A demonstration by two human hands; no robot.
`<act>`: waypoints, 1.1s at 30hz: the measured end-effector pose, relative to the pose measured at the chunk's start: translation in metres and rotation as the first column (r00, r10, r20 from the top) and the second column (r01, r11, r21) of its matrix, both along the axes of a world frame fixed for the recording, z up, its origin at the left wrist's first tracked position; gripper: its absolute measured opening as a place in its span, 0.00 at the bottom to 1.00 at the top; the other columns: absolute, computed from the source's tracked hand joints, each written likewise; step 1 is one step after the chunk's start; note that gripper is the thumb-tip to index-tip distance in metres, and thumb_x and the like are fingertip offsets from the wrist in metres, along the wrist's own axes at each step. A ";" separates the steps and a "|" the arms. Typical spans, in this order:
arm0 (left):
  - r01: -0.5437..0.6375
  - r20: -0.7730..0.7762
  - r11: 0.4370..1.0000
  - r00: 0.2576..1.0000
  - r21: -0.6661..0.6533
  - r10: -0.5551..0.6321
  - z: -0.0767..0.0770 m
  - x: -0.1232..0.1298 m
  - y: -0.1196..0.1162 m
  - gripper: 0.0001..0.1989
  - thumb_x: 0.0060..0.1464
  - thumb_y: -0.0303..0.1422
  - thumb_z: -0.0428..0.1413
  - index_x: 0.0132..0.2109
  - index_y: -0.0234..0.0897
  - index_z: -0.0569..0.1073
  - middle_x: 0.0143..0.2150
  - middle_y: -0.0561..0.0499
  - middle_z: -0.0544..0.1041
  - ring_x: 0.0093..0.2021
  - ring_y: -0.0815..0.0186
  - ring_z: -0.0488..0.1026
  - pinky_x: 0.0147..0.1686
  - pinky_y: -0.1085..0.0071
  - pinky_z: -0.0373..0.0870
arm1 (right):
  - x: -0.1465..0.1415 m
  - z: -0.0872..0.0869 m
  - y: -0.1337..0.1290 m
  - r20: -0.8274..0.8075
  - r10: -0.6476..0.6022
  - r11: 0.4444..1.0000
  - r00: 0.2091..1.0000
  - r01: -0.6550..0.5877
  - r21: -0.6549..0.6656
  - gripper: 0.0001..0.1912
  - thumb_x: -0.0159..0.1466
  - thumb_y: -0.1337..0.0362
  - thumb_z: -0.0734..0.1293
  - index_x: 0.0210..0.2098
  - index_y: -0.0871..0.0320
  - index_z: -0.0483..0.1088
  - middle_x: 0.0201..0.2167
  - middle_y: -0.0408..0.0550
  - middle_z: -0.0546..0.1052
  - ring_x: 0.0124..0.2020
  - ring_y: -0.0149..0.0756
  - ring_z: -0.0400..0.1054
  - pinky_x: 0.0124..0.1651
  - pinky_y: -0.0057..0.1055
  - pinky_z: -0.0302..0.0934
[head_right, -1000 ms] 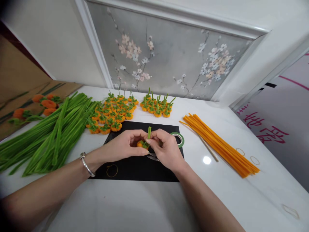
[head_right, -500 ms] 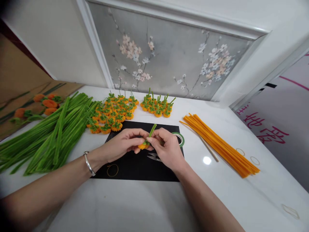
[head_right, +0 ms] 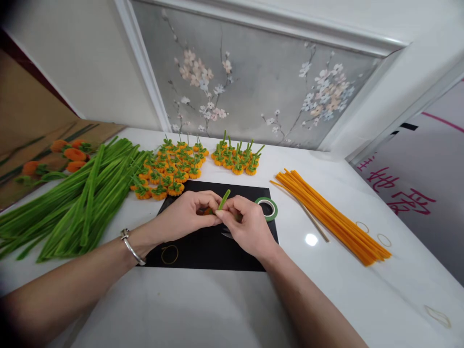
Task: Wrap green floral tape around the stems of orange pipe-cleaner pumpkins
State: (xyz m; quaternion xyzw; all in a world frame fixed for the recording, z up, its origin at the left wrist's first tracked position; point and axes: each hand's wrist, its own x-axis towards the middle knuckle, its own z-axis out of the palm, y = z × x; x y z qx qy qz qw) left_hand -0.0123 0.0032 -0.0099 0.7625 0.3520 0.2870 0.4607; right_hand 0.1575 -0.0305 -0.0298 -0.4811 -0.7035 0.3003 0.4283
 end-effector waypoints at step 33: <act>0.022 0.100 0.975 0.995 -0.220 0.000 -0.008 -0.009 0.012 0.10 0.51 0.32 0.58 0.26 0.31 0.71 0.28 0.52 0.70 0.28 0.72 0.64 0.30 0.74 0.59 | 0.017 0.004 0.005 0.109 -0.098 0.981 0.989 0.078 0.179 0.03 0.61 0.68 0.64 0.36 0.56 0.68 0.34 0.44 0.73 0.35 0.33 0.66 0.39 0.29 0.60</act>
